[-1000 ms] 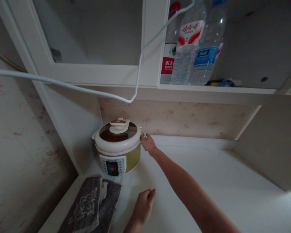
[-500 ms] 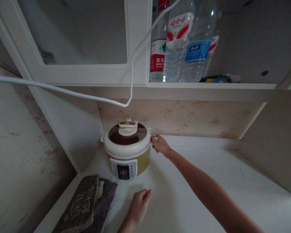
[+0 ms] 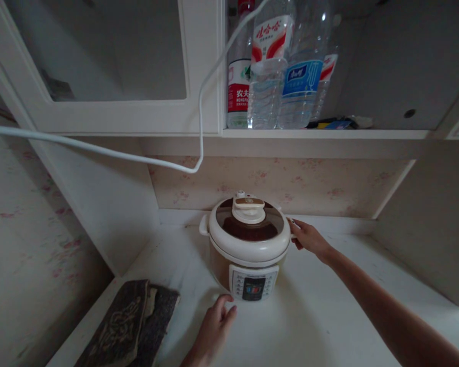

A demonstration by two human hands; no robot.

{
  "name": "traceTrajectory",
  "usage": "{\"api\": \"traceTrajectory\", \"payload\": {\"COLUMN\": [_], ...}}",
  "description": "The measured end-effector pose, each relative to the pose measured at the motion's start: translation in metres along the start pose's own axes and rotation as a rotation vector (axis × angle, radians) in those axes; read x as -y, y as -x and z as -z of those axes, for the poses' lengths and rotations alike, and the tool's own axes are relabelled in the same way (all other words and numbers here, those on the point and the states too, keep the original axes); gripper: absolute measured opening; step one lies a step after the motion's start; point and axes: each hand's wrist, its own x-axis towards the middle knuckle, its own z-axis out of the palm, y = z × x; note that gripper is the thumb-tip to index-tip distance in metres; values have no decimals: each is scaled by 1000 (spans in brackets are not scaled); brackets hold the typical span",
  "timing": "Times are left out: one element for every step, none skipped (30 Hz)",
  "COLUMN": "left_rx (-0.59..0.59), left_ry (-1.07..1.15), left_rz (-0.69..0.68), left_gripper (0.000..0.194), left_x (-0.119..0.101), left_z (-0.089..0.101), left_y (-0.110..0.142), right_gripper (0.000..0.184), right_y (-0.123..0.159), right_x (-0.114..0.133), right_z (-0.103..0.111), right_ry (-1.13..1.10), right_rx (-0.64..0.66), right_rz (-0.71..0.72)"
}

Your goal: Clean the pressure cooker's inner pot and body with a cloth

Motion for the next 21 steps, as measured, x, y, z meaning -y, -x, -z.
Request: {"api": "traceTrajectory", "payload": {"left_rx": [-4,0,12,32,53,74,93,108,120,128,131,132,132,133,131,129,130,129,123,113,101], "left_ry": [-11,-11,-4,6,12,14,9,-2,-20,-41,-69,-104,-145,-184,-220,-250,-274,-296,-317,-338,-359], "left_rz": [-3,-8,-13,-19,-22,-25,-27,-28,-27,-26,-30,-44,-69,-106,-150,-194,-232,-260,-277,-285,-287], "left_gripper": [61,66,72,77,82,86,90,92,94,93,91,88,84,81,79,77,77,77,76,76,75], "left_x": [1,3,4,5,5,6,6,6,6,5,4,2,0,-2,-3,-5,-6,-7,-7,-7,-7], "left_z": [-1,-1,-2,-3,-3,-4,-5,-5,-6,-7,-9,-11,-13,-17,-21,-25,-30,-35,-40,-44,-48], "left_y": [0,0,0,0,-1,-2,-2,-3,-4,-5,-5,-6,-6,-7,-8,-9,-10,-12,-14,-15,-17], "right_gripper": [60,62,63,64,65,66,68,69,69,68,68,67,67,66,65,63,61,58,56,55,55], "right_y": [2,3,4,5,5,5,5,5,5,5,5,6,7,9,11,14,16,18,18,18,15], "right_x": [-5,-10,-15,-19,-23,-27,-29,-30,-30,-29,-26,-21,-14,-5,6,19,32,46,59,72,82], "right_z": [9,16,23,30,35,39,43,47,50,52,54,55,55,54,51,47,42,36,30,24,19], "right_ry": [23,48,75,103,132,160,186,207,226,242,259,277,294,318,350,391,444,506,572,640,705], "right_rx": [-16,-32,-46,-60,-72,-84,-93,-104,-120,-144,-177,-217,-258,-299,-335,-360,-367,-357,-322,-270,-205], "right_rz": [-13,-25,-37,-50,-63,-78,-94,-106,-112,-108,-94,-72,-45,-1,68,165,287,423,551,659,739]}}
